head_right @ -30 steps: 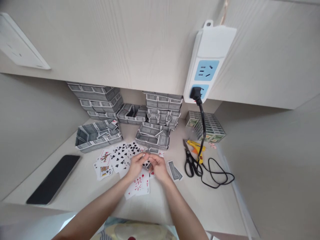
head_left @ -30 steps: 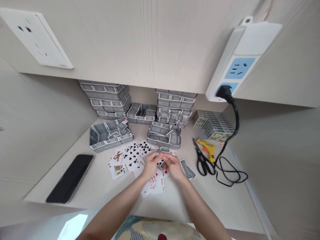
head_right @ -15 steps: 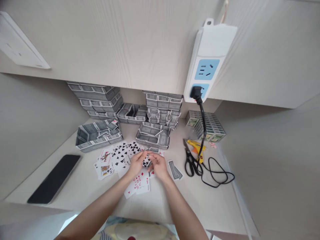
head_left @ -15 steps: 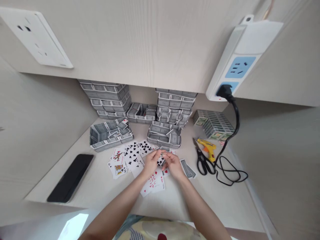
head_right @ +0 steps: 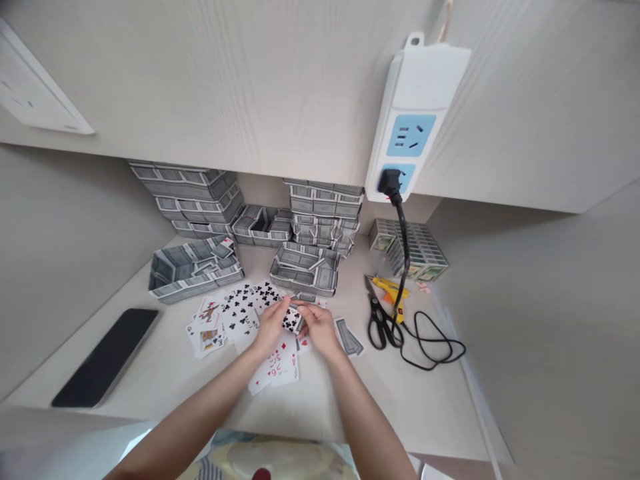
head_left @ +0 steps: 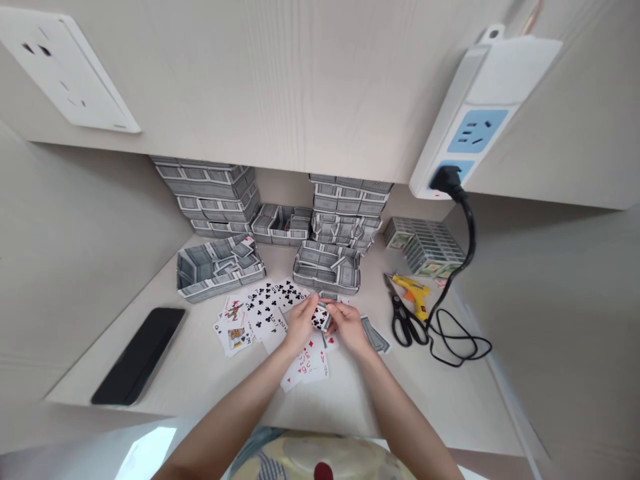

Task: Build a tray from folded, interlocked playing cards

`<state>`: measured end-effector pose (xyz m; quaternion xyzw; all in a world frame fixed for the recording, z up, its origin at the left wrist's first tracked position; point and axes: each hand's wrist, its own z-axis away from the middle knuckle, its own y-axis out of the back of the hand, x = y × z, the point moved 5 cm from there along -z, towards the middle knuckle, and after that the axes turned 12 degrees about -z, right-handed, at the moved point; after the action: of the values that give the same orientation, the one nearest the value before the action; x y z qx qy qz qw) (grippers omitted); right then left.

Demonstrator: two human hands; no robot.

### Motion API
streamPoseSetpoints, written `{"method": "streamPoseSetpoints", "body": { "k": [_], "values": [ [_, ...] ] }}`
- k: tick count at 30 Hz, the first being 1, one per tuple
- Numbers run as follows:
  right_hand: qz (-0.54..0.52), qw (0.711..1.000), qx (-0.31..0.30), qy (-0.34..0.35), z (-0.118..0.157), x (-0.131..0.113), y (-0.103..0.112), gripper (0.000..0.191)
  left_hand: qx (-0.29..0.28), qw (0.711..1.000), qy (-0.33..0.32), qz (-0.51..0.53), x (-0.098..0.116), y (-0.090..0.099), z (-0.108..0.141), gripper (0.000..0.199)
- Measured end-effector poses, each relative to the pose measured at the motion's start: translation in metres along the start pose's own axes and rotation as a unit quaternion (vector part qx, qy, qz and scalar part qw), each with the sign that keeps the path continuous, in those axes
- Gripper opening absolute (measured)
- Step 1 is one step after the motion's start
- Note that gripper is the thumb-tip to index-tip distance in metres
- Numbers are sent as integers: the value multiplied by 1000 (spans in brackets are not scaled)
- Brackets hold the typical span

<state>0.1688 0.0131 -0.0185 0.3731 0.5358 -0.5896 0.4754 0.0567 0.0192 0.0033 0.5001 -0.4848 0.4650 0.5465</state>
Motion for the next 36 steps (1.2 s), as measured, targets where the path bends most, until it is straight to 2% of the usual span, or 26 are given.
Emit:
{"method": "streamPoseSetpoints", "body": {
  "k": [8, 14, 20, 24, 29, 36],
  "values": [
    [20, 999, 16, 19, 1, -1, -5, 37, 15, 998, -36, -45, -2, 4, -2, 39],
    [6, 999, 42, 20, -1, 13, -4, 41, -1, 992, -84, -90, 2, 0, 0, 36],
    [-21, 999, -1, 34, 1, 7, -8, 36, -25, 983, -98, -151, 3, -1, -1, 44],
    [-38, 998, -21, 41, 3, 0, -9, 36, -12, 977, -121, -173, 3, 1, -2, 42],
    [-68, 997, -38, 12, 4, -2, -7, 38, 15, 972, -146, -183, 4, 6, -3, 39],
    [-146, 986, -79, -10, 10, -7, -11, 37, 10, 980, -131, -148, 6, 6, 1, 36]
  ]
}}
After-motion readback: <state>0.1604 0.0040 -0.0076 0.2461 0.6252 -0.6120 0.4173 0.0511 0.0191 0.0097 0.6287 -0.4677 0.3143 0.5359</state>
